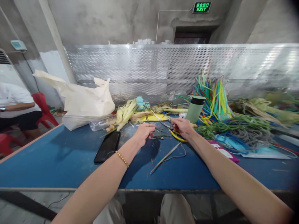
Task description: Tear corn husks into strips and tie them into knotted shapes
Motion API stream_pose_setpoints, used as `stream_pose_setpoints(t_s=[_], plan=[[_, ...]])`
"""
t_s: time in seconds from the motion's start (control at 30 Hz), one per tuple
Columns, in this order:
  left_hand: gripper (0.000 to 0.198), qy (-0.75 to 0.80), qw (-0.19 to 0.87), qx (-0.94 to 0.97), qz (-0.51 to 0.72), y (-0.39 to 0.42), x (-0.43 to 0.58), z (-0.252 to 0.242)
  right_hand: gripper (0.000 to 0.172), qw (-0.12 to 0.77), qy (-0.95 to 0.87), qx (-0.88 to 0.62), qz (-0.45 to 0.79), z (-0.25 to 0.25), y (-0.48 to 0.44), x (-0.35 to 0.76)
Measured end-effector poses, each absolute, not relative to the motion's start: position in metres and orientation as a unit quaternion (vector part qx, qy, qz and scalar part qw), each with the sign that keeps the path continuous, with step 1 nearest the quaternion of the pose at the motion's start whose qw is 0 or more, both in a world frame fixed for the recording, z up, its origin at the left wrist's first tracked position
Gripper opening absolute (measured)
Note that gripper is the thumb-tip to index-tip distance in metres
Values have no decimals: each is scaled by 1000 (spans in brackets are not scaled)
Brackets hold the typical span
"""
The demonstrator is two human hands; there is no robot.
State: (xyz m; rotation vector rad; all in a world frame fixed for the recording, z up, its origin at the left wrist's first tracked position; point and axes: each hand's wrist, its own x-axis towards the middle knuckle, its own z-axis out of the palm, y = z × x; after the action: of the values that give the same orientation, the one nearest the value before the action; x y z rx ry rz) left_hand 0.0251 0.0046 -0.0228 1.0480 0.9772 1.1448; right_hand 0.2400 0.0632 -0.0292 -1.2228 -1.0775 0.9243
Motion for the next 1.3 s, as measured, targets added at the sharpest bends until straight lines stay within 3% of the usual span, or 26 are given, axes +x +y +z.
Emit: stream_pose_setpoints(t_s=[0.33,0.6,1.07,1.3], plan=[[5,425,610,471,474,7,23,-24,46,649,-533,-413,352,-17,54,220],[34,330,628,485,511,10,27,-23,41,611,-576,-395,372,-19,28,189],[13,354,562,475,577,11,34,-20,33,586,-594,-389,390,-25,17,176],[19,424,494,500,571,6,35,-17,38,537,-601,-392,444,-23,11,175]])
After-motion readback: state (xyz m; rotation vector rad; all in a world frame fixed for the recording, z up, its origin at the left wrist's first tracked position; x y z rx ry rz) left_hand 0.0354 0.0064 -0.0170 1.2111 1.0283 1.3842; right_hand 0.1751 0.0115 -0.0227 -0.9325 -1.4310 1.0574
